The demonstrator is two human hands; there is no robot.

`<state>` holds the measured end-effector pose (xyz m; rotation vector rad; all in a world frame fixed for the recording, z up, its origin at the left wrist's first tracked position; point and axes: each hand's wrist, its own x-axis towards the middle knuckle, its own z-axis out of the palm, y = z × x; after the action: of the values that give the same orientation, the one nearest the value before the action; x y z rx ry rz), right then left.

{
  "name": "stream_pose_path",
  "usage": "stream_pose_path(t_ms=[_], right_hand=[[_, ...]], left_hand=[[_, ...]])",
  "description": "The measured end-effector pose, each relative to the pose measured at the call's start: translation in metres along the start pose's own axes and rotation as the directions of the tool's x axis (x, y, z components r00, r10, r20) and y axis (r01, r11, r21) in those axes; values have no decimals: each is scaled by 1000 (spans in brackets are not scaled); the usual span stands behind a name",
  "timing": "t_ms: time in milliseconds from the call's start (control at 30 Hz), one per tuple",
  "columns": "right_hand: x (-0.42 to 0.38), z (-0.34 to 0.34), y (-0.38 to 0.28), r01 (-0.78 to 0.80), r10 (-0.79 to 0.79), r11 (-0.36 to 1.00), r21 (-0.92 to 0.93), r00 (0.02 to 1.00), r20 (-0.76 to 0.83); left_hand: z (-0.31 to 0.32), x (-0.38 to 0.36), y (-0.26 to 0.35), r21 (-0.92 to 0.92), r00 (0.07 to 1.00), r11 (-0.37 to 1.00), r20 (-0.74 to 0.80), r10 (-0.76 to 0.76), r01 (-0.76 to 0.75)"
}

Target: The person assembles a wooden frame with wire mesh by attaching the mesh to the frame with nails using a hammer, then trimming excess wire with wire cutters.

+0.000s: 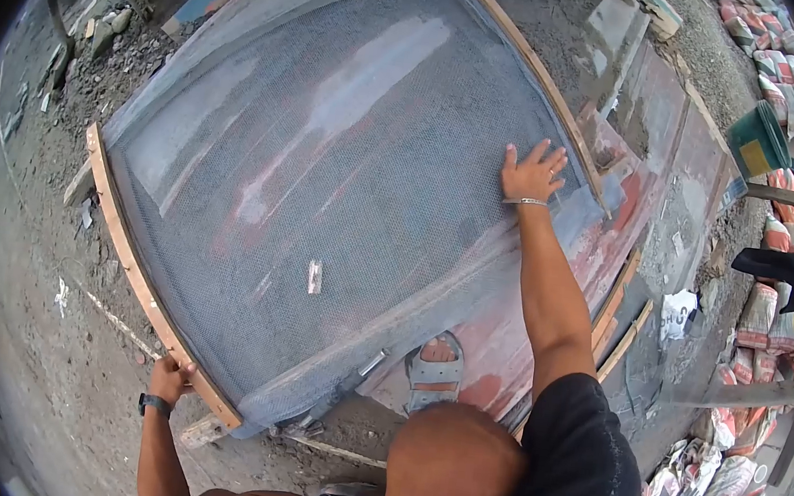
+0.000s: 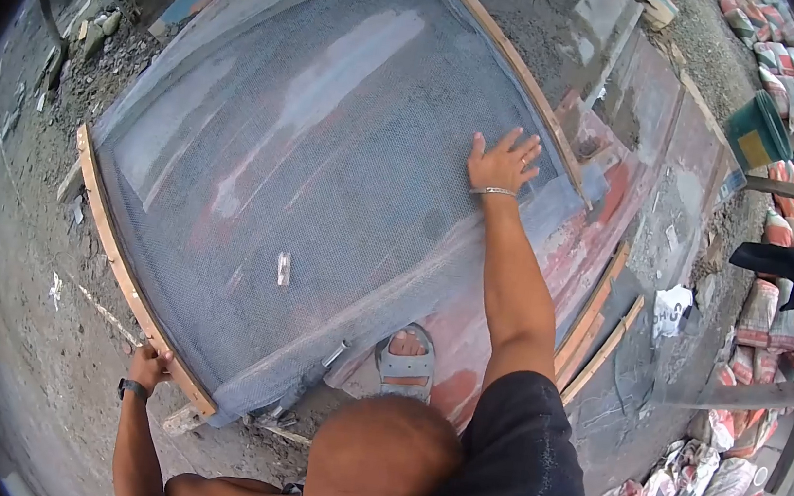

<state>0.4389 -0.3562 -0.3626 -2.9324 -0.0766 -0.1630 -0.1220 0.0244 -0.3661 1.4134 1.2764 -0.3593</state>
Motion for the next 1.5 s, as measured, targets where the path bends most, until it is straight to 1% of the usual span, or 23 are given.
stream_pose_path(t_ms=[67, 167, 333, 367, 467, 567, 667, 767, 800, 867, 967, 1067, 1100, 1133, 1167, 1200, 1233, 1267, 1300, 1367, 1400, 1467, 1500], right_hand=[[4, 11, 12, -70, 68, 997, 16, 994, 84], [-12, 22, 6, 5, 8, 996, -85, 989, 151], [-35, 29, -6, 63, -48, 996, -63, 975, 215], [-36, 30, -8, 79, -65, 996, -49, 971, 228], [-38, 19, -16, 31, -37, 999, 27, 958, 286], [-46, -8, -30, 51, -105, 989, 138, 902, 419], [-61, -24, -43, 137, -225, 957, 254, 905, 361], [-86, -46, -65, 332, -500, 839, 431, 782, 371], [-94, -55, -74, 356, -549, 824, 441, 695, 464], [-110, -70, -83, 395, -600, 800, 453, 507, 619], [-125, -70, -64, 586, -728, 684, 434, 512, 456], [-127, -86, -39, 475, -640, 722, 503, 735, 224], [-128, -92, -28, 452, -560, 743, 493, 823, 89], [-126, -94, -9, 367, -434, 795, 482, 901, 30], [-123, -87, 18, 280, -291, 867, 411, 956, -37], [-121, -79, 46, 186, -174, 886, 425, 982, -68], [-120, -73, 71, 26, -23, 926, 376, 1000, -12], [-122, -70, 84, -260, 206, 852, 454, 964, 167], [-124, -66, 93, -530, 399, 710, 464, 846, 354], [-133, -56, 105, -634, 412, 513, 578, 773, 482], [-138, -50, 108, -684, 415, 399, 611, 729, 545], [-140, -43, 107, -713, 340, 323, 622, 701, 627], [-139, -42, 110, -725, 307, 285, 627, 688, 657]], left_hand=[[0, -2, 0, -3, 1000, 1000, -4, -16, 16], [4, -6, 10, 19, 999, 1000, -28, -16, 16], [-2, -1, 5, 60, 999, 997, -19, -51, 52], [-2, 0, 4, 65, 998, 996, -20, -57, 58], [2, -4, 11, 57, 998, 997, -41, -52, 54], [-1, 0, 4, 56, 998, 997, -30, -52, 53], [1, -2, 9, 74, 997, 995, -48, -67, 71], [2, -2, 11, 51, 996, 995, -43, -78, 80], [1, -2, 9, 45, 997, 996, -32, -77, 78], [5, -7, 16, 147, 995, 986, -74, -73, 84], [3, 0, 4, 79, 999, 997, -39, 3, 0], [8, 2, 1, 102, 994, 994, -112, -16, 27], [13, -7, 8, 69, 993, 998, -121, 8, 0], [13, -7, 8, 79, 990, 997, -140, 8, 3], [15, -10, 5, 46, 982, 998, -185, 40, -32], [20, -17, 14, 116, 972, 993, -233, 32, -5], [23, -23, 21, 185, 960, 982, -279, 24, 29], [24, -15, 9, 248, 937, 968, -331, 109, -25], [25, -7, -4, 316, 907, 946, -372, 196, -75], [31, -8, -3, 361, 864, 929, -438, 248, -83], [34, -14, -6, 325, 841, 941, -480, 248, -93], [36, -20, -5, 257, 790, 956, -552, 266, -141], [34, -24, -13, 317, 696, 932, -630, 345, -175]])
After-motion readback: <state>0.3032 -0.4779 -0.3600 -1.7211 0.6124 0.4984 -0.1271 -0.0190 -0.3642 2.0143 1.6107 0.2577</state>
